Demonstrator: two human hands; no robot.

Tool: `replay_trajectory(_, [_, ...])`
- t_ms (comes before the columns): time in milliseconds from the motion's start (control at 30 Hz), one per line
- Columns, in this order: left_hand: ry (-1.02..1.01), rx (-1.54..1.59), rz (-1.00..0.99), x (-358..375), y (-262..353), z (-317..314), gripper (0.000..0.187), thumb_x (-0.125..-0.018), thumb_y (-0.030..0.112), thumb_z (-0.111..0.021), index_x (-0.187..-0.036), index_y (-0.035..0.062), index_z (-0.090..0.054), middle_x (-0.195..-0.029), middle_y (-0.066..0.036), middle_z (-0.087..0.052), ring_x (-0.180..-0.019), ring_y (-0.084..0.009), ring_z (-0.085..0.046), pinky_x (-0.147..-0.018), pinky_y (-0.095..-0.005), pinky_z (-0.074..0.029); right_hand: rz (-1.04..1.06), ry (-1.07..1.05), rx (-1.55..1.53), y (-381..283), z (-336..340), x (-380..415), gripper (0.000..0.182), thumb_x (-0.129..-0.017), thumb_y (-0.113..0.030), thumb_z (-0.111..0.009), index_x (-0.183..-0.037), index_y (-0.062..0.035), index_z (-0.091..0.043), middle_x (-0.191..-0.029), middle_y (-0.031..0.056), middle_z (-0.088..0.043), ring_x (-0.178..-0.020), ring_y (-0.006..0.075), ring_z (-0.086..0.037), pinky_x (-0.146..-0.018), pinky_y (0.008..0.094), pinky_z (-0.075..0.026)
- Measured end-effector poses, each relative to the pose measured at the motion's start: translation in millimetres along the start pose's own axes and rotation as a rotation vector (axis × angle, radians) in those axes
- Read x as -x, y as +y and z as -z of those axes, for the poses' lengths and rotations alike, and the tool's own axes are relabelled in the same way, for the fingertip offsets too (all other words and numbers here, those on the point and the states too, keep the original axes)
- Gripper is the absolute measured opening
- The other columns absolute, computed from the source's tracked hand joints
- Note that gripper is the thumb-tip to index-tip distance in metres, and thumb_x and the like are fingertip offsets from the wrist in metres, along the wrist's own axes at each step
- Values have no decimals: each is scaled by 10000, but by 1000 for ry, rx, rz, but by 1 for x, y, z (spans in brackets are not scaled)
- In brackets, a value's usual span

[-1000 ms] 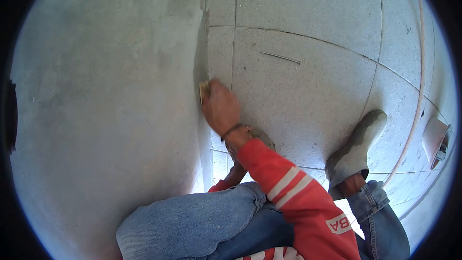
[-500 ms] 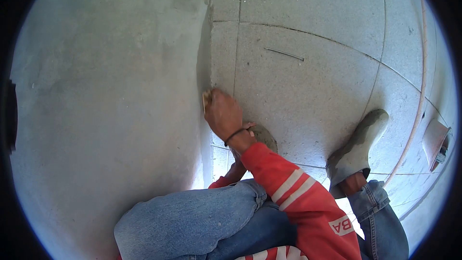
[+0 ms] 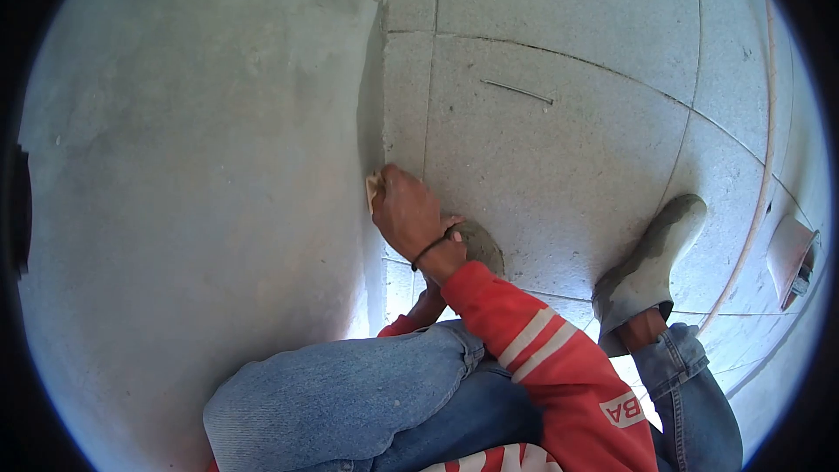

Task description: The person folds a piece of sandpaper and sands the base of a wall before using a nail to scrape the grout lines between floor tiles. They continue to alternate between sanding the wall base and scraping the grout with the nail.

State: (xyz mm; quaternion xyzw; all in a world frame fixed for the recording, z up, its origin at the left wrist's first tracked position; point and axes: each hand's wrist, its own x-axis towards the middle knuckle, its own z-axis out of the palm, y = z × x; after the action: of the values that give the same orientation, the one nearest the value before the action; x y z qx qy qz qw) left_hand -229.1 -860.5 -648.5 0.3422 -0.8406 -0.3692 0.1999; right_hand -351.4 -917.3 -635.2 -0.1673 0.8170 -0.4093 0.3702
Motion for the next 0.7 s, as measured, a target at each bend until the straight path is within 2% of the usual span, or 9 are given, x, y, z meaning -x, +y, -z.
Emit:
replay_trajectory(100, [-25,4,37,8,0,-3,407,-950,370,-698,-1124,7,-635,-983,-167,-628,-891,-360,-583,-789,-470,-443,37,8,-59,4,4,-6,127,-932,-106,-642,-1014,-10,-646,-975,255,-709,-888,465,-697,-796,549,-551])
replay_trajectory(167, [-37,-6,53,9,-3,0,407,-951,367,-697,-1126,5,-634,-984,-167,-629,-892,-359,-585,-790,-468,-444,100,244,-151,-16,14,-48,142,-928,-96,-644,-1035,-2,-656,-967,240,-712,-873,454,-698,-797,543,-550])
replay_trajectory(300, [-48,-11,74,0,-4,2,406,-953,362,-695,-1130,3,-632,-988,-167,-631,-896,-355,-590,-792,-464,-447,62,347,-336,-32,27,-75,156,-922,-87,-647,-1045,8,-661,-950,243,-704,-877,453,-694,-784,535,-550])
replay_trajectory(400, [-49,4,92,-7,-3,-8,405,-955,359,-694,-1133,1,-631,-991,-166,-633,-898,-353,-594,-793,-461,-450,138,255,-204,-11,6,-27,154,-924,-71,-645,-1052,10,-667,-944,249,-696,-896,455,-690,-782,528,-548])
replay_trajectory(467, [-61,13,116,-3,-1,-14,404,-955,356,-693,-1135,0,-630,-992,-166,-634,-900,-351,-596,-794,-460,-451,76,77,-253,1,7,-14,150,-929,-82,-647,-1045,11,-665,-940,256,-689,-902,464,-677,-788,532,-541])
replay_trajectory(500, [-68,17,126,-2,0,-16,404,-956,355,-693,-1136,-1,-629,-993,-166,-634,-901,-350,-597,-795,-459,-452,74,85,-250,-1,10,-25,150,-929,-82,-647,-1045,11,-665,-940,256,-689,-902,464,-677,-788,532,-541])
replay_trajectory(567, [-70,14,142,-2,0,-16,403,-957,353,-692,-1138,-2,-628,-995,-166,-635,-902,-349,-599,-796,-457,-454,162,339,-252,-19,17,-66,166,-929,-112,-657,-1041,11,-664,-932,247,-693,-891,458,-676,-799,537,-536])
replay_trajectory(700, [-56,28,167,-11,7,-22,402,-959,348,-691,-1142,-5,-626,-998,-165,-637,-906,-346,-604,-798,-453,-457,195,401,-161,-39,44,-79,131,-933,-115,-674,-1010,-11,-685,-847,194,-726,-773,402,-715,-722,478,-555])
